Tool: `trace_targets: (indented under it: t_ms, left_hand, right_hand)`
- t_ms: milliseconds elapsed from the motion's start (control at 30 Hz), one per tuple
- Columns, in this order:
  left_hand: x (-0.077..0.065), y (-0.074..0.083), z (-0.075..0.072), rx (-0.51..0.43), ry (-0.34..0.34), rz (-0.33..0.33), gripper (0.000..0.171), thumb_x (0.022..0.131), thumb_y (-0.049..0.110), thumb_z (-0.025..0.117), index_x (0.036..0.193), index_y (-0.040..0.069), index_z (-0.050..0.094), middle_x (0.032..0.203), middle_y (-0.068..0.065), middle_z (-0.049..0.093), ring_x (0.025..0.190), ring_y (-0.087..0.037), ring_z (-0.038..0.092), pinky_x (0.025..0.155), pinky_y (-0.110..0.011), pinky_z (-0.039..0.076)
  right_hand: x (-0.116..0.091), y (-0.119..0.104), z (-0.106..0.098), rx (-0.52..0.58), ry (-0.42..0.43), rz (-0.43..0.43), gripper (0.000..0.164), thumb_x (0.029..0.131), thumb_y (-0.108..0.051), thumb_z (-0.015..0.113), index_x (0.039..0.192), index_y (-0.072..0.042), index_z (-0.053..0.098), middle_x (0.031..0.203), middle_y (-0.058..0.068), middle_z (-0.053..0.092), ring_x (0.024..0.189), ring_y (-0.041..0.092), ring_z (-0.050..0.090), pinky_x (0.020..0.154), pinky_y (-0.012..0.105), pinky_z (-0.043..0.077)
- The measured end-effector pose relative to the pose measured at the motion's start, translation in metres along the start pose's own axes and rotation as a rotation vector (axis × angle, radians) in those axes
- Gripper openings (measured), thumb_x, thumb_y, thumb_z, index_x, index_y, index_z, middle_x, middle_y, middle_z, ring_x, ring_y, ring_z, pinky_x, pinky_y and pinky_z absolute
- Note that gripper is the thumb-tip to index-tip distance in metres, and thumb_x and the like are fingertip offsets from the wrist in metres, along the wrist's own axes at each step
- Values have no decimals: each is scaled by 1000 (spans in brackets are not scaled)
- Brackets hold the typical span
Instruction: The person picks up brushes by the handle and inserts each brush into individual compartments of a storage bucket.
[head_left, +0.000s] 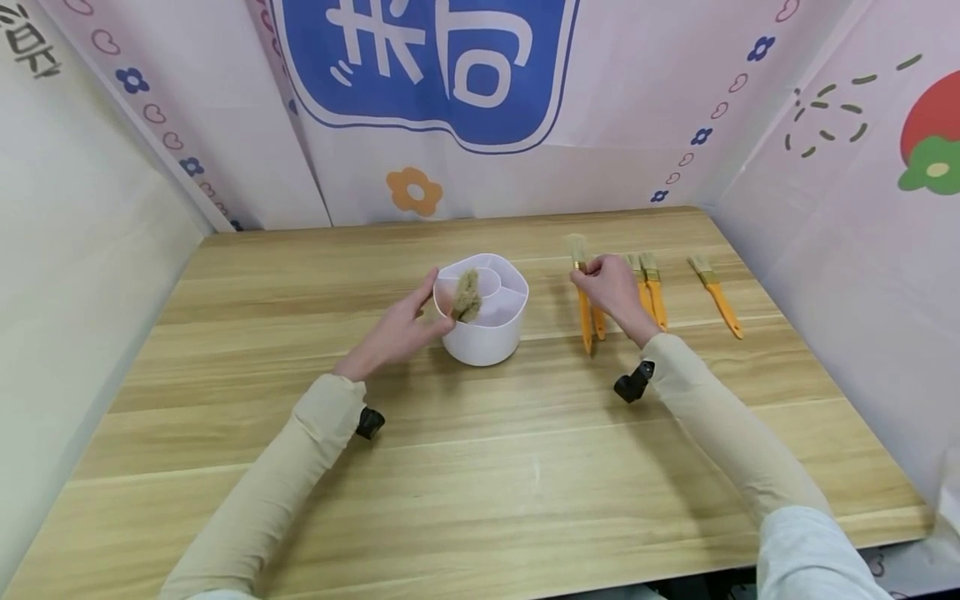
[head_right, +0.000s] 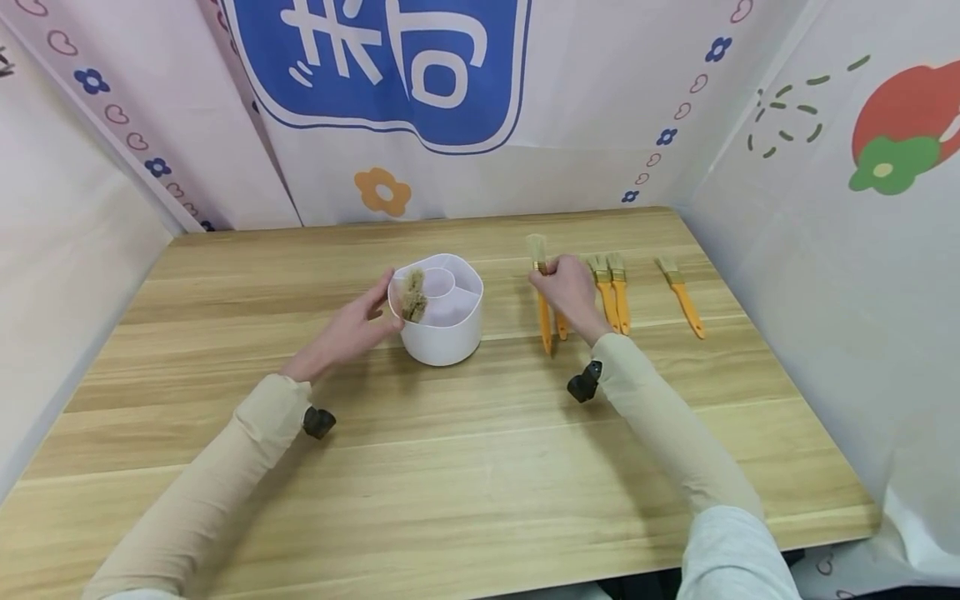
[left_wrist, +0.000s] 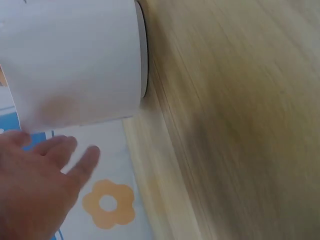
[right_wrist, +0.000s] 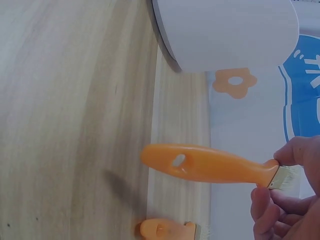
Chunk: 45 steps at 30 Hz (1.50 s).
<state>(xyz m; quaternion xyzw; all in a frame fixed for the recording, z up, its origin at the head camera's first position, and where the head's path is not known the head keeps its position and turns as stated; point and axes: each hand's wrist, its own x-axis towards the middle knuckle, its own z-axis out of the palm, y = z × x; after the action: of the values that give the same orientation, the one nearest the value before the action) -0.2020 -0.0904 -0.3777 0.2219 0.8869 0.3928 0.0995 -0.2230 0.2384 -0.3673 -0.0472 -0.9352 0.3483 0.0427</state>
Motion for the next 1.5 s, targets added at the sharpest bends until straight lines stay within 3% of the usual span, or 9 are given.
trace_targets:
  t_ms: [167, 300, 433, 600, 733, 1033, 1300, 1400, 1500]
  left_hand:
    - [1, 9, 4, 64, -4, -57, 106, 78, 64, 60, 151, 25, -6, 159, -7, 10, 146, -29, 16, 117, -52, 20]
    - [3, 14, 7, 83, 32, -56, 108, 78, 62, 63, 152, 19, -4, 159, -9, 12, 145, -30, 17, 116, -53, 22]
    - [5, 15, 6, 88, 47, -40, 107, 78, 56, 66, 152, 17, 0, 157, -13, 17, 144, -31, 19, 116, -54, 23]
    - [7, 15, 2, 72, 24, -26, 104, 78, 50, 69, 152, 15, 5, 154, -15, 25, 144, -33, 21, 116, -53, 22]
    - [8, 14, -2, 52, -8, -56, 104, 77, 49, 71, 152, 16, 6, 156, -14, 21, 144, -32, 20, 116, -51, 23]
    - [12, 15, -13, 86, -77, -62, 104, 76, 52, 70, 152, 22, 5, 158, -8, 16, 144, -31, 20, 116, -52, 23]
    - [13, 13, -16, 111, -77, -63, 105, 75, 54, 70, 152, 21, 6, 157, -6, 17, 144, -31, 22, 116, -52, 24]
    - [14, 12, -15, 106, -75, -70, 104, 75, 55, 70, 152, 22, 7, 158, -6, 17, 144, -30, 22, 115, -52, 25]
    - [15, 12, -15, 100, -81, -71, 104, 74, 56, 70, 152, 23, 7, 158, -5, 16, 144, -30, 22, 115, -52, 25]
  right_hand:
    - [-1, 2, 1, -13, 15, 11, 30, 87, -29, 56, 65, -9, 54, 52, -3, 46, 46, 10, 39, 42, 22, 31]
    - [-3, 1, -1, 18, 17, 43, 29, 87, -31, 56, 89, -3, 64, 78, 8, 62, 61, 15, 51, 50, 21, 40]
    - [-5, -2, -5, 106, 37, 39, 37, 88, -33, 58, 103, -1, 63, 96, 14, 64, 75, 18, 56, 57, 20, 45]
    - [-5, -6, -10, 262, 122, -12, 35, 87, -29, 61, 102, 2, 63, 89, 11, 62, 73, 23, 63, 55, 16, 49]
    - [-6, -10, -12, 377, 154, -40, 32, 86, -26, 63, 101, 1, 61, 87, 6, 61, 72, 21, 64, 57, 17, 52]
    - [-10, -26, -13, 446, 151, -71, 33, 86, -31, 64, 104, -3, 61, 91, 1, 61, 67, 7, 60, 58, 21, 53]
    - [-20, -62, -17, 576, 255, -226, 27, 85, -18, 66, 101, 2, 60, 85, -6, 59, 65, 5, 59, 59, 14, 51]
    - [-32, -81, -22, 628, 304, -290, 25, 84, -12, 65, 98, 8, 59, 81, -8, 56, 66, 2, 57, 58, 11, 48]
    - [-43, -95, -25, 662, 342, -319, 21, 84, -10, 63, 96, 6, 59, 80, -10, 56, 69, 0, 56, 59, 12, 45]
